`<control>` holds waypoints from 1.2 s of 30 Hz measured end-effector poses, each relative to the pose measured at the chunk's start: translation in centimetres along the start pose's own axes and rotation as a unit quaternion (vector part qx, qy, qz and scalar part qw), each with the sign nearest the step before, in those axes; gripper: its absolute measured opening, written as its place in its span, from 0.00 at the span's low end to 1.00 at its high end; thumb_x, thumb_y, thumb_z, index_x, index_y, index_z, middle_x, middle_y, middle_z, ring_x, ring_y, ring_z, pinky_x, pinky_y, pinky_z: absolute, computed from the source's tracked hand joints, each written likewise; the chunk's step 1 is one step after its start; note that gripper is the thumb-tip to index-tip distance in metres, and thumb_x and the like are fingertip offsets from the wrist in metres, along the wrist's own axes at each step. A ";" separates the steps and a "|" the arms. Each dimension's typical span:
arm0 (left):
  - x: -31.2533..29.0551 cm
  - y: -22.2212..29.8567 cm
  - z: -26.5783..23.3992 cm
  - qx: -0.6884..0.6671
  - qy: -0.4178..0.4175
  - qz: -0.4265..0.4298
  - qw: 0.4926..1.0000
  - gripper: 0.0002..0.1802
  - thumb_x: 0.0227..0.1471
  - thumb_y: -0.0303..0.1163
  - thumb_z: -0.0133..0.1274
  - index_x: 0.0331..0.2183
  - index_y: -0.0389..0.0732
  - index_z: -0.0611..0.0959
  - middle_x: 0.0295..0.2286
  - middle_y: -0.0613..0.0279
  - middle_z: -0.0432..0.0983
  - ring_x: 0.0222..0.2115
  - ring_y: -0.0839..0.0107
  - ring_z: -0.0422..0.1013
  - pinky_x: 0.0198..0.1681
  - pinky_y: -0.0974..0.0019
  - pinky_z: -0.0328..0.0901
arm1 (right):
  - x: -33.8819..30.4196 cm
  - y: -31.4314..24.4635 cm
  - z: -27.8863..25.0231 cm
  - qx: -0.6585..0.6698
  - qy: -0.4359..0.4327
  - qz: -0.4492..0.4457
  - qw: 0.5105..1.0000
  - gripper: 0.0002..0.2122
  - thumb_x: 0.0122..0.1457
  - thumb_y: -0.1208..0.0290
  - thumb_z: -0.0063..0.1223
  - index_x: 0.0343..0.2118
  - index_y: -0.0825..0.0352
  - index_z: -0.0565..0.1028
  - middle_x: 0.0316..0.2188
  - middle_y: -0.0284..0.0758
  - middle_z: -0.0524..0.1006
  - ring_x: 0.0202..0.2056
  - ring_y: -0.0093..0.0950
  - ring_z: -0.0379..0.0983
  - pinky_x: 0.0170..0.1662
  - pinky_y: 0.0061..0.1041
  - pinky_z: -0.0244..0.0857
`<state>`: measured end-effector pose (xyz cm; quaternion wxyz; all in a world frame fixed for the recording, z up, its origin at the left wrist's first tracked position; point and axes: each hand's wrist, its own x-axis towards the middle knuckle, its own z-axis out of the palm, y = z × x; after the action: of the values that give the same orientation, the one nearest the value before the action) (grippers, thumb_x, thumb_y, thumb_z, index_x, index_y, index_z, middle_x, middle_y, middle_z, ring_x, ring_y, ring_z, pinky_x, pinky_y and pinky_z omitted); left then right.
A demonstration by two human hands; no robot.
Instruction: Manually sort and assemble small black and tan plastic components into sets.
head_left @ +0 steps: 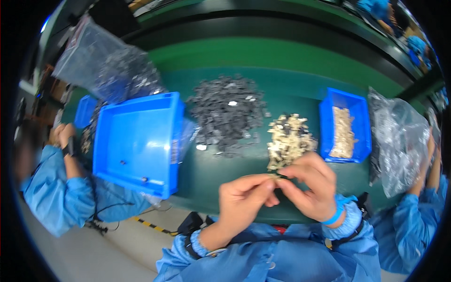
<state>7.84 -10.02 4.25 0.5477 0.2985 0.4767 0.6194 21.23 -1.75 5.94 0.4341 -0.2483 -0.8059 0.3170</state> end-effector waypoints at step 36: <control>-0.3 0.8 -0.5 0.128 -0.093 0.068 0.985 0.06 0.50 0.22 0.49 0.31 0.29 0.78 0.25 0.55 0.75 0.19 0.76 0.71 0.21 0.76 0.65 | 0.8 0.7 -2.1 0.027 -0.154 0.029 0.987 0.05 0.43 0.79 0.55 0.25 0.67 0.72 0.23 0.33 0.71 0.26 0.28 0.69 0.29 0.24 0.61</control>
<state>7.11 -10.42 4.83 0.5035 0.4541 0.4780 0.5584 22.70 -0.13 6.76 0.3022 -0.2084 -0.8465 0.3857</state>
